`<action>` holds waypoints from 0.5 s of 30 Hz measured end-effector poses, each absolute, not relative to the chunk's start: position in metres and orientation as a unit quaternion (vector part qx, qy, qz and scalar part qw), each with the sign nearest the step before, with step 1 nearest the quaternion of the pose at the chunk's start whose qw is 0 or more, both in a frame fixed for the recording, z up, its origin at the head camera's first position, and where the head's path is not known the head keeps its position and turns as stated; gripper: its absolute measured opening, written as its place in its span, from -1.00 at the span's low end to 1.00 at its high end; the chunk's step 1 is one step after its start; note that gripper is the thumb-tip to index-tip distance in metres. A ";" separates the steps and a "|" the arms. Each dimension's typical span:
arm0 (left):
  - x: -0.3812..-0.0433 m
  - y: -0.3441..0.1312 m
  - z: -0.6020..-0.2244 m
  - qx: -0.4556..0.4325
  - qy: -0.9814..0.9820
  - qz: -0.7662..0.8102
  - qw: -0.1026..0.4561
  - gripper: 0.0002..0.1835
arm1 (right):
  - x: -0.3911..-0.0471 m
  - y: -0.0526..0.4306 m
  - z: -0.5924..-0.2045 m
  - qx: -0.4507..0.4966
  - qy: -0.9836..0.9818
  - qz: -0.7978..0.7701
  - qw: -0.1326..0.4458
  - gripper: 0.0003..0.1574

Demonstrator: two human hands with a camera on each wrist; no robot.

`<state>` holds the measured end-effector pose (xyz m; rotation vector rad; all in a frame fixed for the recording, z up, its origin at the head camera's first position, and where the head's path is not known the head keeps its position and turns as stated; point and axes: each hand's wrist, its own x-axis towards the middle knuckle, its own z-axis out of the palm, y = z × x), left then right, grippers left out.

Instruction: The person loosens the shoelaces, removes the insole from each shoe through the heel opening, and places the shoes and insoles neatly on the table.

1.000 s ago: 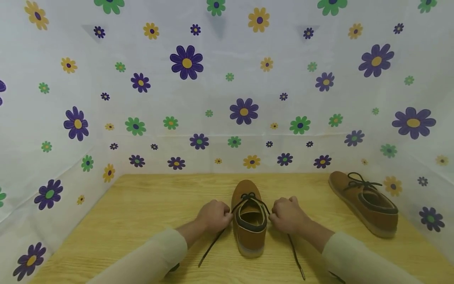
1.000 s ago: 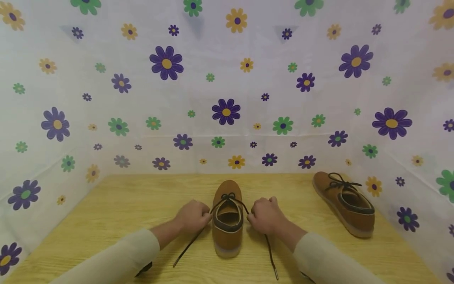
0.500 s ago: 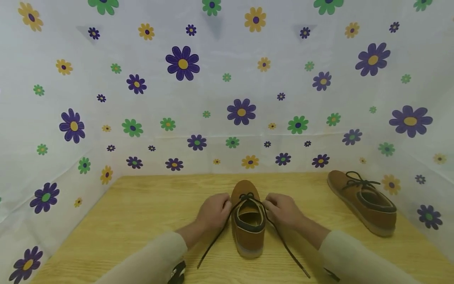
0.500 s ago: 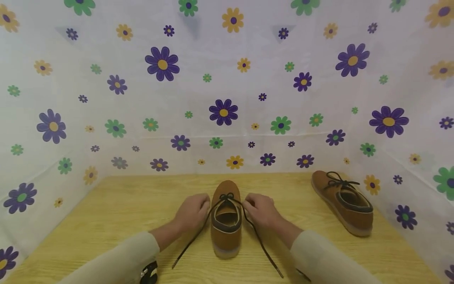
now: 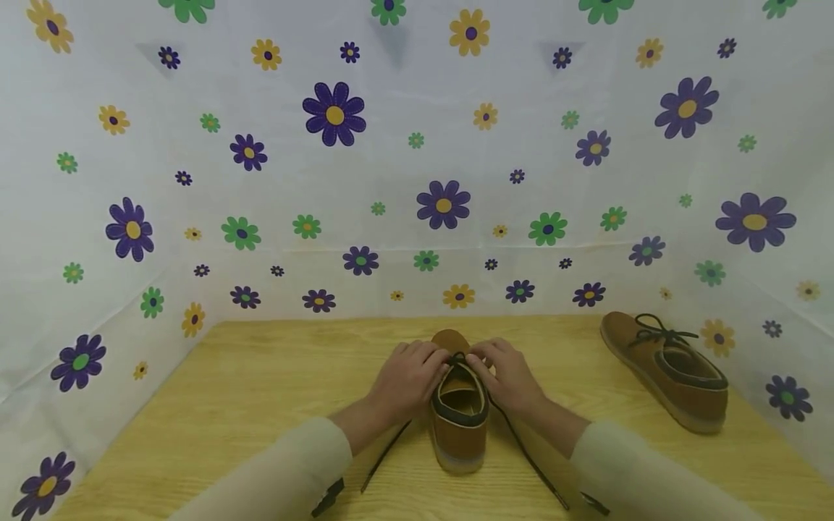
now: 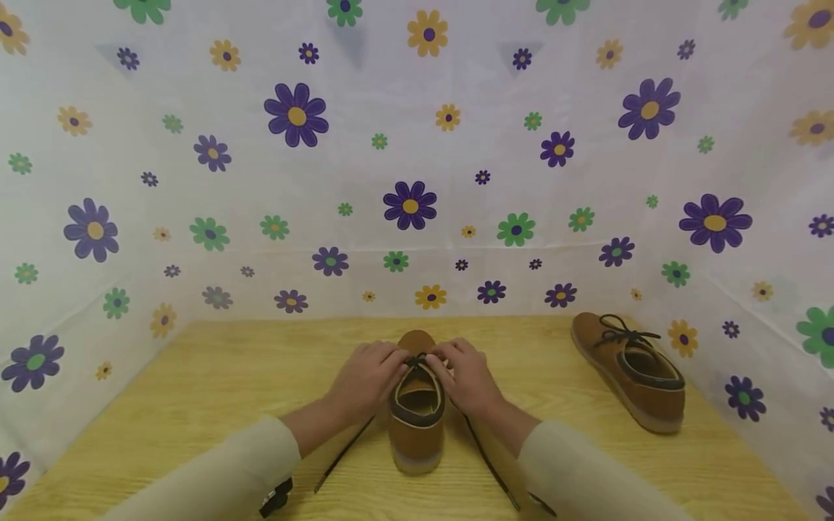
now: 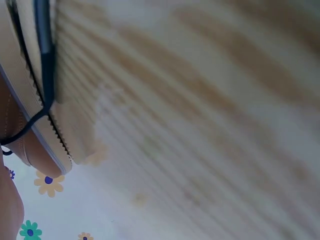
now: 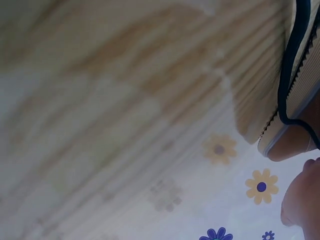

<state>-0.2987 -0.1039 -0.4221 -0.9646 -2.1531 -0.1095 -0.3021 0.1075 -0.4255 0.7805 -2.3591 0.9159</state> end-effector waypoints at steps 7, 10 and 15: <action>-0.299 -0.096 -0.414 -0.391 -0.830 -0.051 0.395 -0.83 | -0.303 0.106 -0.424 0.329 -0.844 0.323 0.273 -0.88; -0.299 -0.093 -0.414 -0.389 -0.826 -0.047 0.406 -0.90 | -0.304 0.105 -0.425 0.357 -0.831 0.306 0.299 -0.93; -0.299 -0.092 -0.419 -0.371 -0.825 -0.022 0.427 -0.94 | -0.306 0.102 -0.426 0.391 -0.804 0.282 0.347 -0.94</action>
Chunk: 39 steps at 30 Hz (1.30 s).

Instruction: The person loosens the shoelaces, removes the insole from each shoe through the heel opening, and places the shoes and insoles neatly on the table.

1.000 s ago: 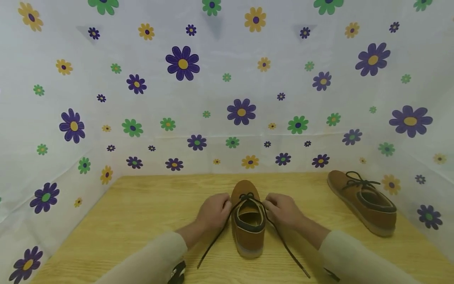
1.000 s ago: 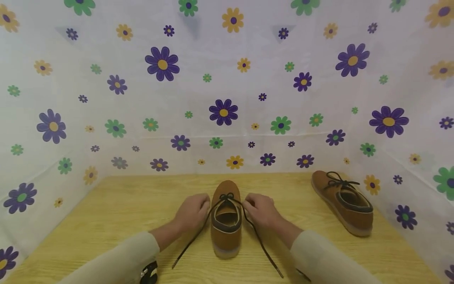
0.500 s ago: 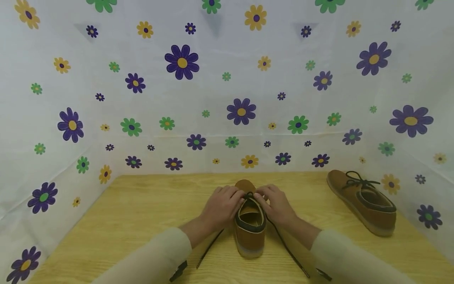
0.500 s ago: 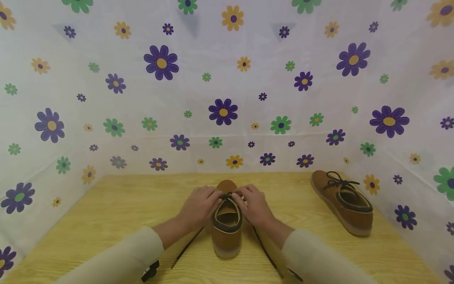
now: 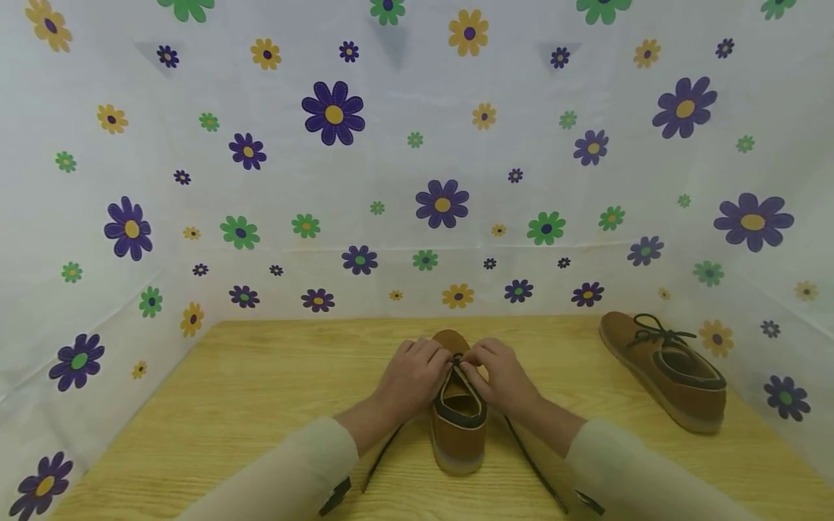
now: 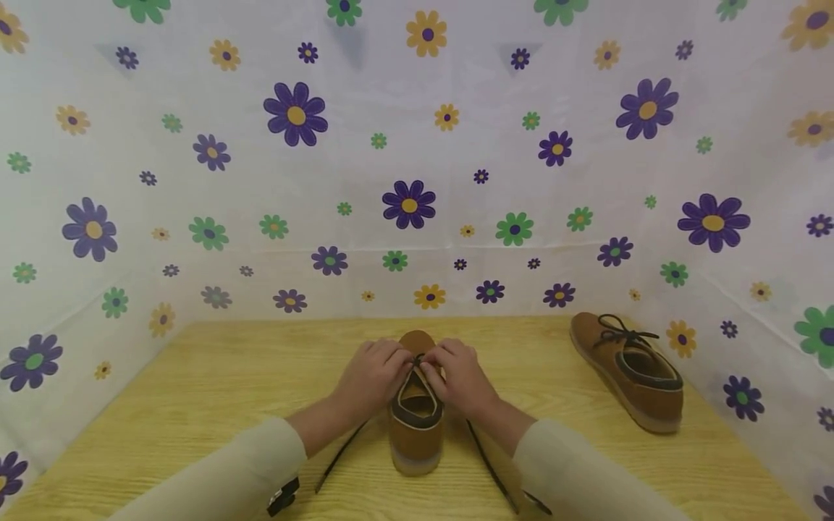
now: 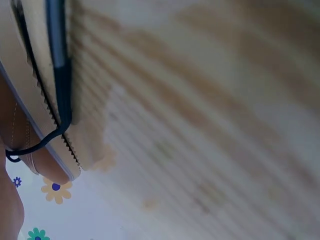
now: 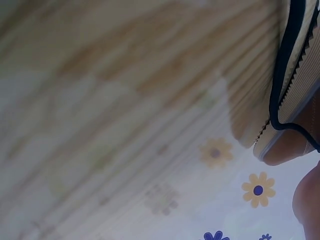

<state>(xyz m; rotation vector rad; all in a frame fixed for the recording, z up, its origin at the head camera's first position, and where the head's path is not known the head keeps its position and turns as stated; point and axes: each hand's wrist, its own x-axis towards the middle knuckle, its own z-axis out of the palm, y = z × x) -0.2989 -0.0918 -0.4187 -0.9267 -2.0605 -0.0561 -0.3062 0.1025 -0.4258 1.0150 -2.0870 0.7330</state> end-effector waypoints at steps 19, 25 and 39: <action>-0.300 -0.100 -0.432 -0.330 -0.794 0.086 0.504 -0.82 | -0.298 0.101 -0.423 0.339 -0.834 0.203 0.385 -0.90; -0.298 -0.100 -0.433 -0.310 -0.811 0.098 0.486 -0.85 | -0.298 0.100 -0.425 0.339 -0.832 0.206 0.388 -0.89; -0.297 -0.102 -0.434 -0.294 -0.825 0.099 0.472 -0.79 | -0.294 0.103 -0.425 0.314 -0.845 0.220 0.372 -0.84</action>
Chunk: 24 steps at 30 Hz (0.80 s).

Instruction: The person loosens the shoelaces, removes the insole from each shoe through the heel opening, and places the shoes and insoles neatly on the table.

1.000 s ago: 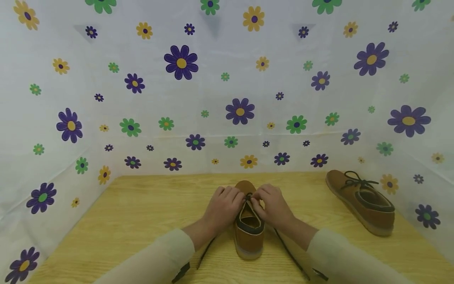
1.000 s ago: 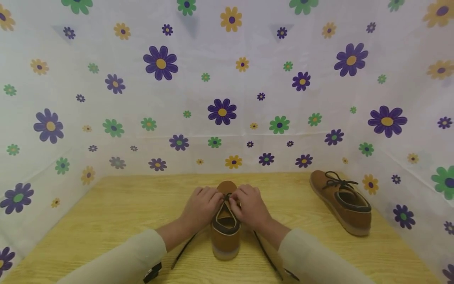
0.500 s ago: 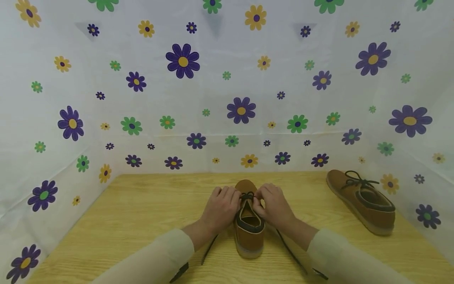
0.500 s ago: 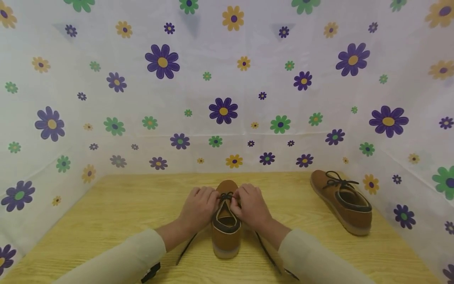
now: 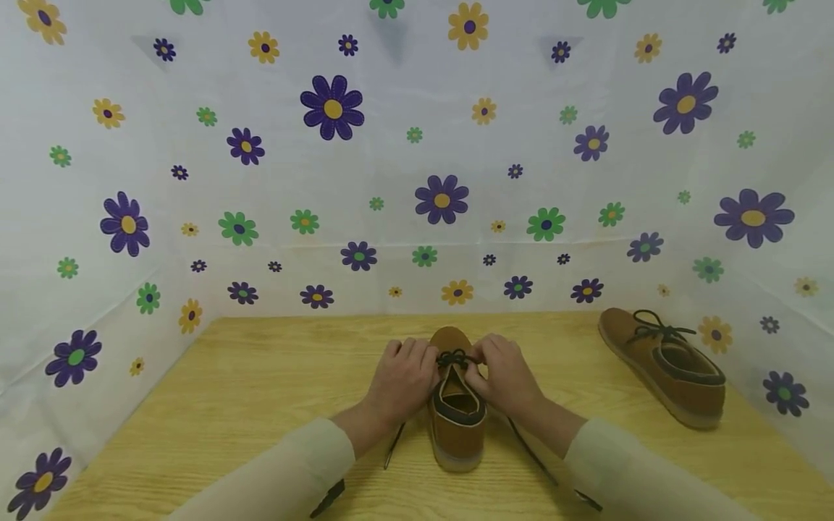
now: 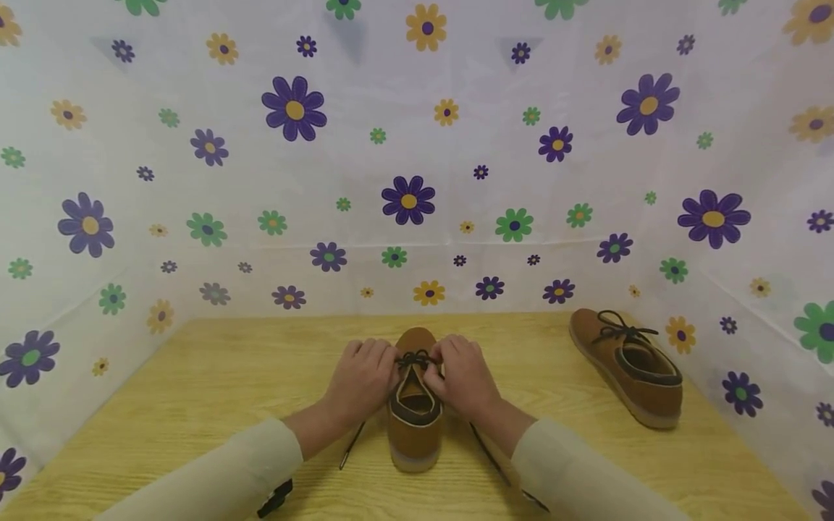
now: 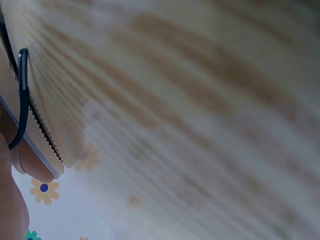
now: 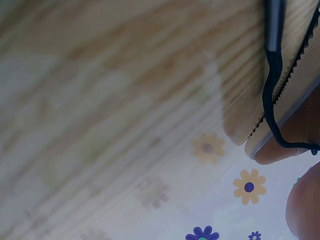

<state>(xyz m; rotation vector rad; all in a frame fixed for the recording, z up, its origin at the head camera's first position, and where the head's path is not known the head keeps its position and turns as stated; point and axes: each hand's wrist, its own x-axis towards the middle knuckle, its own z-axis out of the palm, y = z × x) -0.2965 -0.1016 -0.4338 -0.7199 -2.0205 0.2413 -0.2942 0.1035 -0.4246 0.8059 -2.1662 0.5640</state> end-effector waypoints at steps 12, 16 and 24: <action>-0.283 -0.098 -0.427 -0.334 -0.792 0.066 0.507 -0.84 | -0.288 0.107 -0.433 0.290 -0.854 0.183 0.391 -0.83; -0.284 -0.100 -0.424 -0.330 -0.789 0.076 0.513 -0.84 | -0.291 0.105 -0.431 0.287 -0.856 0.169 0.396 -0.79; -0.295 -0.103 -0.427 -0.314 -0.797 0.083 0.510 -0.72 | -0.299 0.105 -0.430 0.301 -0.839 0.158 0.424 -0.80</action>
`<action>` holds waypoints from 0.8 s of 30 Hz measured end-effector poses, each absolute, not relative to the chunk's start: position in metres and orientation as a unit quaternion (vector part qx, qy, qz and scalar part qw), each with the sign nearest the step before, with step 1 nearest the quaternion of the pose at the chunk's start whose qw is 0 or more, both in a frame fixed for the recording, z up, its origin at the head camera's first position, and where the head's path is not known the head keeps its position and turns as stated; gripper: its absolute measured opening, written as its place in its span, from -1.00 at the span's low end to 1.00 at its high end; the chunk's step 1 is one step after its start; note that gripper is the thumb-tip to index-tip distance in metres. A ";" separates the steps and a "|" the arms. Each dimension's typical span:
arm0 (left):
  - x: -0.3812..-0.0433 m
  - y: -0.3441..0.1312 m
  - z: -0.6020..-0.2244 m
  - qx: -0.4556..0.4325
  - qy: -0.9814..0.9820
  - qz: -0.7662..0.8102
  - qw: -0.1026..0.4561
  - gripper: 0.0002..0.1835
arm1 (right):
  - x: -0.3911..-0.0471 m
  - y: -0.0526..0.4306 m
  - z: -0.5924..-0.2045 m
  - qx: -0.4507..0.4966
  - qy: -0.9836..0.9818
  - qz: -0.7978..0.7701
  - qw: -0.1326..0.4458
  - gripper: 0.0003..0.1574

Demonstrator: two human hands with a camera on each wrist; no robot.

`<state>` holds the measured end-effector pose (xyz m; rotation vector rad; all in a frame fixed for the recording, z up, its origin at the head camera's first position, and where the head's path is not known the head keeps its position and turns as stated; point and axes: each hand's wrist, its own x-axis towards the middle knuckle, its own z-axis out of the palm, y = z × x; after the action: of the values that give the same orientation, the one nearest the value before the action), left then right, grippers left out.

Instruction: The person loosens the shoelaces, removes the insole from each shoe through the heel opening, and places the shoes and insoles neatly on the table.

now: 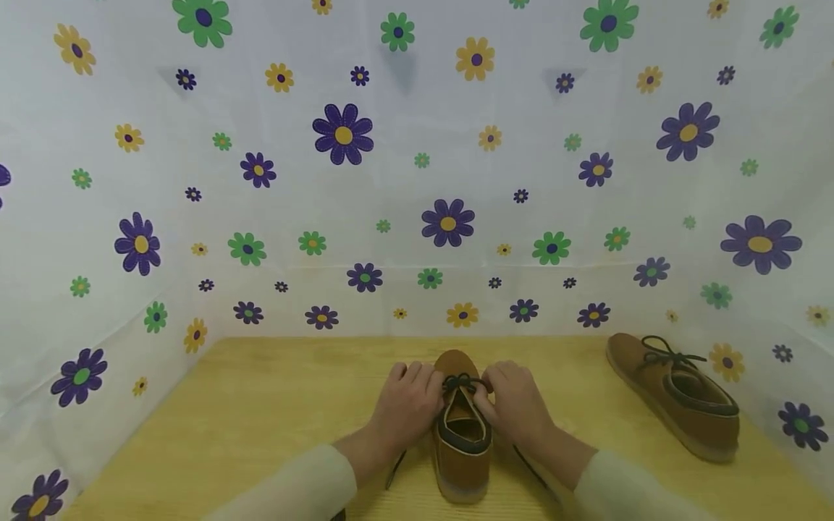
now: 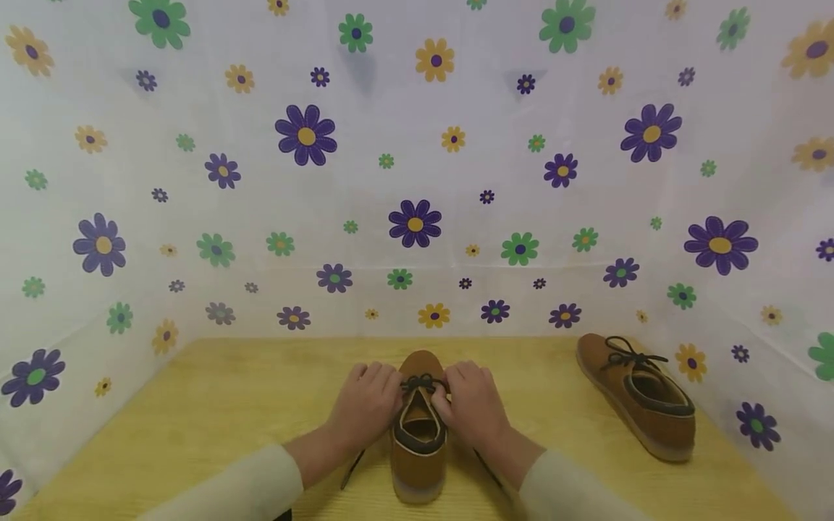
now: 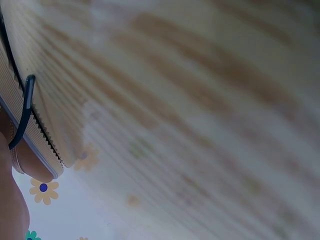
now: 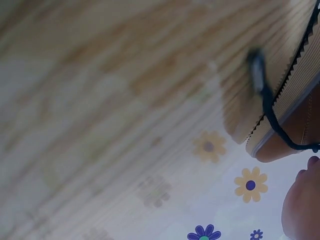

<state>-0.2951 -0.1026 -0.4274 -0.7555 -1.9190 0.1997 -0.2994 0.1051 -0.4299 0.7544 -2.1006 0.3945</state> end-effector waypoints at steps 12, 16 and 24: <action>-0.298 -0.105 -0.434 -0.297 -0.829 0.100 0.464 -0.80 | -0.294 0.104 -0.425 0.285 -0.862 0.158 0.388 -0.85; -0.299 -0.105 -0.434 -0.295 -0.830 0.101 0.464 -0.79 | -0.293 0.104 -0.424 0.276 -0.871 0.151 0.378 -0.84; -0.298 -0.105 -0.435 -0.294 -0.831 0.106 0.461 -0.79 | -0.293 0.105 -0.425 0.274 -0.867 0.143 0.392 -0.83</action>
<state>-0.2985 -0.1048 -0.4347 -0.7224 -2.0434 0.2611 -0.2935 0.1048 -0.4247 0.6950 -2.2002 0.3633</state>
